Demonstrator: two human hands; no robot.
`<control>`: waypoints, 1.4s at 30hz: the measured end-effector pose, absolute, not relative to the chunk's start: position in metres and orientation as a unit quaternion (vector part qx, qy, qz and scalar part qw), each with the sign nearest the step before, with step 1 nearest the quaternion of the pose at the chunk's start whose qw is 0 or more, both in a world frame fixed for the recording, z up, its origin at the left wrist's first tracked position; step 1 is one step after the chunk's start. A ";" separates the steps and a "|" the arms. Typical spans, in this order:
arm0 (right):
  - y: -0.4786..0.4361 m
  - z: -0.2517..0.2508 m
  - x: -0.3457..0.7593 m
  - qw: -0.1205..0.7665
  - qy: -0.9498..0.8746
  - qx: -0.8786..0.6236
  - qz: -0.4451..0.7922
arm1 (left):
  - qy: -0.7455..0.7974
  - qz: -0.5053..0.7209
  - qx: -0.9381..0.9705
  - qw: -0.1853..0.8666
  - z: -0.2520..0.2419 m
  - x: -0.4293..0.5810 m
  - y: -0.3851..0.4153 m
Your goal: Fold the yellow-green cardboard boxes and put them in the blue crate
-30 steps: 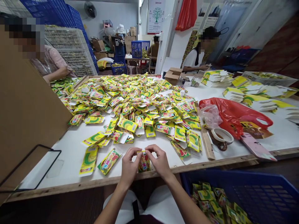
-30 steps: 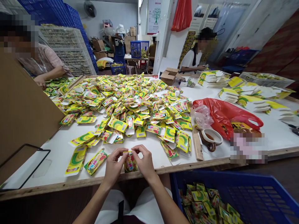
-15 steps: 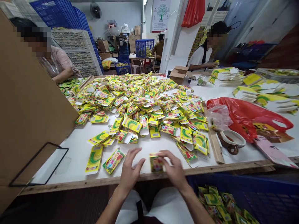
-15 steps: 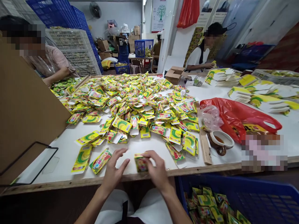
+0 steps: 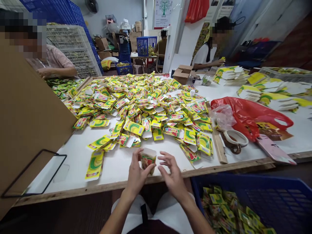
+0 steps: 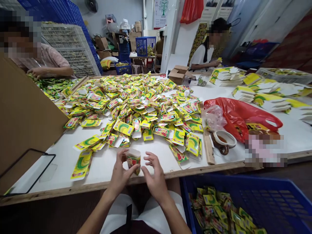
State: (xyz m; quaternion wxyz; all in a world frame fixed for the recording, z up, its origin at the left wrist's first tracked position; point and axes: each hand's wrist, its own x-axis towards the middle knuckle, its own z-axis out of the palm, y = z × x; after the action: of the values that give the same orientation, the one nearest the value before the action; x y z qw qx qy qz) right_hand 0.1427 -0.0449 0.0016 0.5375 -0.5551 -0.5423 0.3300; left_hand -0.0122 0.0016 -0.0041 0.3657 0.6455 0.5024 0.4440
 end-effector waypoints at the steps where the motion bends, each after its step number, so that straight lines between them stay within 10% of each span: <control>1: -0.036 -0.006 0.131 0.548 -0.539 -0.535 0.351 | 0.485 0.445 0.644 0.389 -0.006 -0.007 0.001; 42: -0.002 -0.002 0.137 0.491 -0.608 -0.495 0.380 | 0.426 0.435 0.673 0.420 -0.008 -0.022 0.007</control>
State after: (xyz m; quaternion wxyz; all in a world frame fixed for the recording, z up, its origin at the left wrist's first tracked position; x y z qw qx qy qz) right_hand 0.1365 -0.0022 -0.0025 0.4909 -0.4954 -0.6079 0.3795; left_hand -0.0225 0.0069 -0.0076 0.4199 0.6732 0.4261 0.4347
